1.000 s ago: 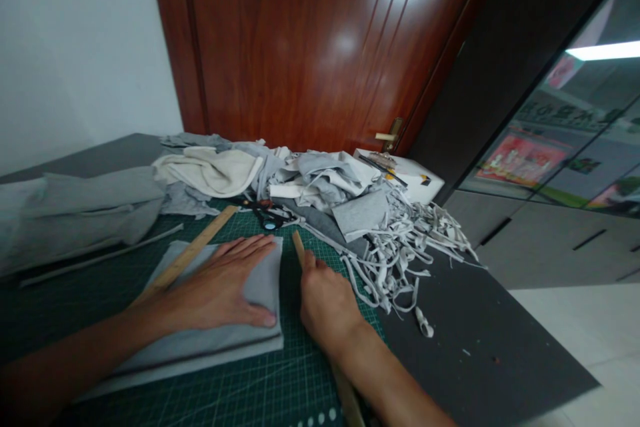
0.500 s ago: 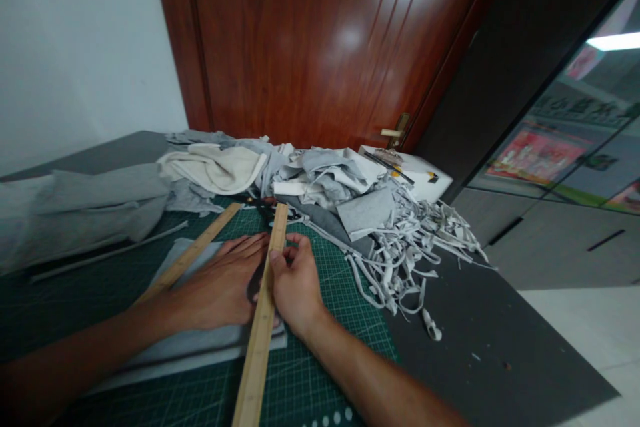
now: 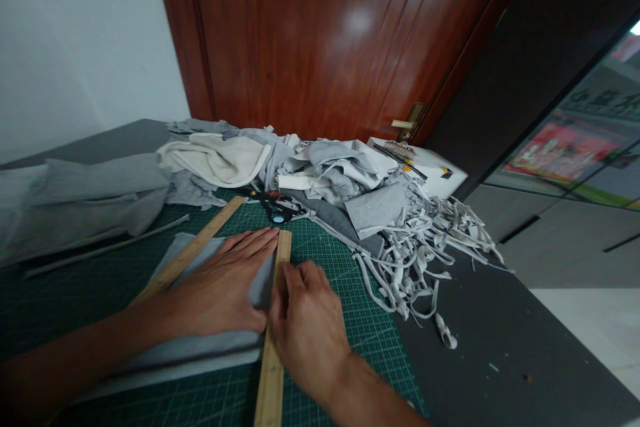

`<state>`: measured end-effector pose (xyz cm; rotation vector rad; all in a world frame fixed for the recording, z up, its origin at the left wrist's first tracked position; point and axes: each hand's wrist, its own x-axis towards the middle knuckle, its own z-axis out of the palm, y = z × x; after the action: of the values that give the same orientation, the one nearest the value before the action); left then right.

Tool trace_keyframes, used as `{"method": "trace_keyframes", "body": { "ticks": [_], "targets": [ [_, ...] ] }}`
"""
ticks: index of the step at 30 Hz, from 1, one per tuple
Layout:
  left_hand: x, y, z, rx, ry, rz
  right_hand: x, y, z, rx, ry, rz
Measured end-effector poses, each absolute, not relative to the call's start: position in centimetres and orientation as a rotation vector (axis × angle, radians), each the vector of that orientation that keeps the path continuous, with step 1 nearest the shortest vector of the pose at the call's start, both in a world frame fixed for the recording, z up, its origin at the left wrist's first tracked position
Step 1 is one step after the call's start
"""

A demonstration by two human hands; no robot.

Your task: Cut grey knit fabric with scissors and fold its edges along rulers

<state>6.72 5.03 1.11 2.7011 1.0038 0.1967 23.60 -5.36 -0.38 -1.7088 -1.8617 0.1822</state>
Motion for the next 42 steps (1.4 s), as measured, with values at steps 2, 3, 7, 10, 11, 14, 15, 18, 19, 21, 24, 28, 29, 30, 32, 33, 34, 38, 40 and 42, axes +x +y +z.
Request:
{"method": "trace_keyframes", "body": {
  "ticks": [2,3,7,10,11,14,15,18,19,21,24,28,29,30,32,33,34,38,40,42],
  "targets": [
    [6.8,5.0,1.3,2.681,1.016,0.181,23.8,-5.5,-0.7,-1.651,-1.91,0.075],
    [6.9,5.0,1.3,2.677,1.018,0.178,23.9,-5.5,-0.9,-1.617,-1.936,0.031],
    [6.9,5.1,1.1,2.709,0.999,0.147,24.4,-5.8,-0.8,-1.521,-2.039,0.078],
    [6.8,5.2,1.1,2.721,0.983,0.107,24.7,-6.1,-0.5,-1.508,-2.065,0.127],
    [6.8,5.3,1.2,2.72,0.981,0.102,24.8,-6.2,-0.4,-1.507,-2.072,0.128],
    [6.8,5.3,1.4,2.715,0.987,0.097,25.0,-6.5,-0.3,-1.52,-2.104,0.141],
    [6.7,5.2,1.4,2.713,0.988,0.093,25.1,-6.5,-0.2,-1.528,-2.114,0.146],
    [6.7,5.3,1.4,2.715,0.977,0.086,25.4,-6.3,0.0,-1.557,-2.147,0.148],
    [6.7,5.3,1.3,2.716,0.972,0.091,25.5,-6.2,0.0,-1.567,-2.16,0.142],
    [6.5,5.5,1.0,2.716,0.954,0.125,25.6,-5.7,0.1,-1.588,-2.184,0.126],
    [6.4,5.6,0.6,2.718,0.912,0.196,25.9,-5.0,0.1,-1.606,-2.215,0.089],
    [6.3,5.8,0.3,2.719,0.901,0.22,26.2,-4.0,-0.1,-1.592,-2.266,0.021],
    [6.3,5.8,0.2,2.717,0.9,0.223,26.3,-3.8,-0.1,-1.588,-2.274,0.008],
    [6.3,5.8,0.2,2.715,0.9,0.222,26.4,-3.7,-0.1,-1.586,-2.279,0.001],
    [6.3,5.7,0.2,2.711,0.913,0.201,26.5,-3.5,0.0,-1.584,-2.285,-0.005],
    [6.3,5.7,0.2,2.707,0.926,0.186,26.6,-3.4,0.0,-1.582,-2.288,-0.007],
    [6.3,5.6,0.2,2.7,0.939,0.174,26.6,-3.4,0.1,-1.581,-2.291,-0.009],
    [6.3,5.4,0.5,2.69,0.949,0.193,26.4,-3.6,0.0,-1.59,-2.286,-0.04],
    [6.3,5.3,0.5,2.697,0.942,0.201,26.2,-3.8,-0.2,-1.607,-2.271,-0.068],
    [6.2,5.3,0.5,2.704,0.94,0.203,26.0,-4.0,-0.4,-1.626,-2.251,-0.097]
  ]
}}
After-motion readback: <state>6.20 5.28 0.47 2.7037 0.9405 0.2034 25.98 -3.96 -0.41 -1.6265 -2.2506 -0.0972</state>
